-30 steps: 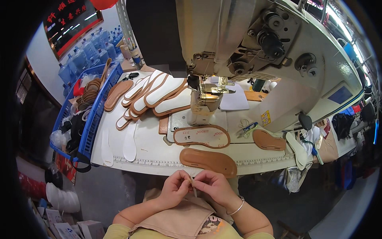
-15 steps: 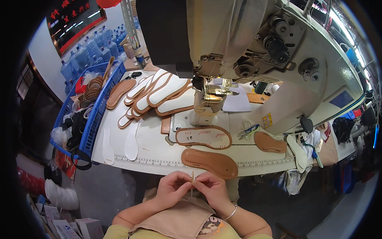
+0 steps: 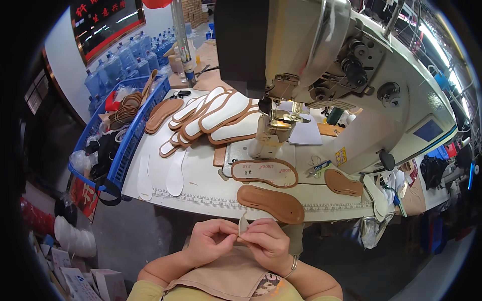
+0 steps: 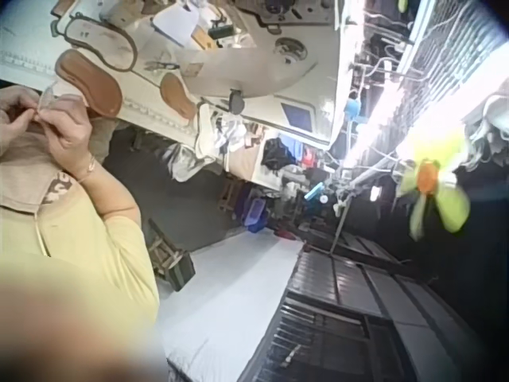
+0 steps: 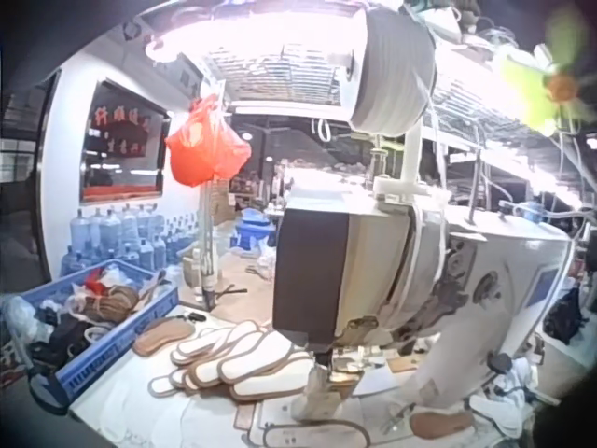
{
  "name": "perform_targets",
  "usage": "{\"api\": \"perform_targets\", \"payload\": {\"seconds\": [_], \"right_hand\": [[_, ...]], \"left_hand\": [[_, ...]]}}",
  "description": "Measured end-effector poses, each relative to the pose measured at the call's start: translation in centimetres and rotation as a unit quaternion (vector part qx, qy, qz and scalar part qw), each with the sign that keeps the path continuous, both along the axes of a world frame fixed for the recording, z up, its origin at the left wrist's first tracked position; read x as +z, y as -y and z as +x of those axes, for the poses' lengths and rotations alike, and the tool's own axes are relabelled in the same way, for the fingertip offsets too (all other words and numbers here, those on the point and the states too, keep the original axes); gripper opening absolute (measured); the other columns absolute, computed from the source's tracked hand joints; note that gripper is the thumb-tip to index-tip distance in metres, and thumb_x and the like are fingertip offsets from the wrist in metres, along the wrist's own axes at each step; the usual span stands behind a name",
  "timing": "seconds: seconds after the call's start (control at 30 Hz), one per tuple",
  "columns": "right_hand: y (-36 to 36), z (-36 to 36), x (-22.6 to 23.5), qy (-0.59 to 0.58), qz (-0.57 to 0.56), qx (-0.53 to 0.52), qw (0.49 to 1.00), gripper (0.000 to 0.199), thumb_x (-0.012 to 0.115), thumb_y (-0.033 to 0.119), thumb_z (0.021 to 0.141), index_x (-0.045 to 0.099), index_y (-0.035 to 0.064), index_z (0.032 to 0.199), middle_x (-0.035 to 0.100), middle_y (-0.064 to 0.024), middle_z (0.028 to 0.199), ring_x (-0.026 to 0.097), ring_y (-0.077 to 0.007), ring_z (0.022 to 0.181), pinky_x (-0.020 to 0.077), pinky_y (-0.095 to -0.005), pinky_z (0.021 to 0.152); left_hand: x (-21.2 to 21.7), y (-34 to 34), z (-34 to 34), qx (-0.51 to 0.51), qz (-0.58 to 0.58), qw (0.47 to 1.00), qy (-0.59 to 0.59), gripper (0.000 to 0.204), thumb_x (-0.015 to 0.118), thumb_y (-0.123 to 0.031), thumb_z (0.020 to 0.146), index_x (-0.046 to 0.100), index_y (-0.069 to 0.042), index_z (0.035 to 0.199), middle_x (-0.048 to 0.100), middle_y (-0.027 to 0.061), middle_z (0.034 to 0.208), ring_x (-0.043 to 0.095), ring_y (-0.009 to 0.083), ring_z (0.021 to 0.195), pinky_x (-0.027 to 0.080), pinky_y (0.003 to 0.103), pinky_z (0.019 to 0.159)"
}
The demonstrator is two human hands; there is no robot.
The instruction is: Applying insoles to sandal outsoles and preparing them for further assembly at a shoe manufacturing workstation.
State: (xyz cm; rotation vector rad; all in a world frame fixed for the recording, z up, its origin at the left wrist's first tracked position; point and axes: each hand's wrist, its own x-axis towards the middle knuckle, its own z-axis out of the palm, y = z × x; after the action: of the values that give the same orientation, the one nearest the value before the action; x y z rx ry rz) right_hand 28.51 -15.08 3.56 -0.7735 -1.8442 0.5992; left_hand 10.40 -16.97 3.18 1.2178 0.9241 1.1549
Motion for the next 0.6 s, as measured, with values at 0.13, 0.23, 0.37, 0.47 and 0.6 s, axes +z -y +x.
{"api": "perform_targets", "payload": {"seconds": [0.13,0.23,0.37,0.47,0.6], "right_hand": [[0.0,-0.6,0.0,0.045,0.042,-0.006,0.998,0.02,0.078,-0.005,0.066,0.068,0.0037,0.081,0.064,-0.0068,0.081,0.062,-0.0254,0.079,0.0513,-0.0312,0.067],[0.5,-1.6,0.4,0.023,0.015,-0.023,0.999,0.017,0.075,-0.005,0.072,0.066,0.0027,0.084,0.064,-0.008,0.084,0.061,-0.023,0.081,0.0505,-0.0308,0.068],[0.6,-1.8,-1.0,-0.208,-0.295,0.037,0.932,0.012,0.067,0.0,0.085,0.061,0.0021,0.095,0.062,-0.0049,0.088,0.059,-0.0129,0.084,0.0485,-0.0252,0.075],[0.0,-1.5,-1.6,-0.344,-0.459,0.094,0.814,0.011,0.064,0.0,0.088,0.059,0.0017,0.098,0.06,-0.0045,0.093,0.058,-0.01,0.087,0.0479,-0.0235,0.076],[-0.1,-1.5,-1.9,-0.299,-0.45,0.075,0.838,0.009,0.063,-0.001,0.089,0.06,0.0013,0.097,0.058,-0.0047,0.098,0.058,-0.0102,0.088,0.0473,-0.0234,0.079]], "left_hand": [[-0.3,-0.1,0.0,0.012,0.021,1.0,-0.006,0.008,0.061,0.005,0.082,0.062,0.004,0.091,0.064,0.0071,0.095,0.062,0.0096,0.084,0.053,0.022,0.073],[-1.4,0.2,0.1,0.019,0.021,1.0,0.002,0.007,0.057,0.006,0.084,0.057,0.003,0.091,0.061,0.005,0.094,0.061,0.0094,0.083,0.053,0.023,0.074],[-3.0,-0.6,0.9,0.015,0.003,0.991,0.136,0.007,0.052,0.005,0.089,0.051,0.001,0.095,0.057,0.0032,0.093,0.059,0.0101,0.083,0.052,0.024,0.078],[-3.5,-0.9,1.0,-0.002,-0.085,0.972,0.218,0.006,0.052,0.001,0.093,0.052,0.0,0.099,0.058,0.0047,0.095,0.06,0.011,0.085,0.052,0.025,0.08],[-3.6,-1.3,0.5,-0.004,-0.138,0.96,0.244,0.006,0.054,-0.003,0.094,0.053,0.0,0.099,0.06,0.0053,0.094,0.06,0.0107,0.082,0.051,0.023,0.076]]}}
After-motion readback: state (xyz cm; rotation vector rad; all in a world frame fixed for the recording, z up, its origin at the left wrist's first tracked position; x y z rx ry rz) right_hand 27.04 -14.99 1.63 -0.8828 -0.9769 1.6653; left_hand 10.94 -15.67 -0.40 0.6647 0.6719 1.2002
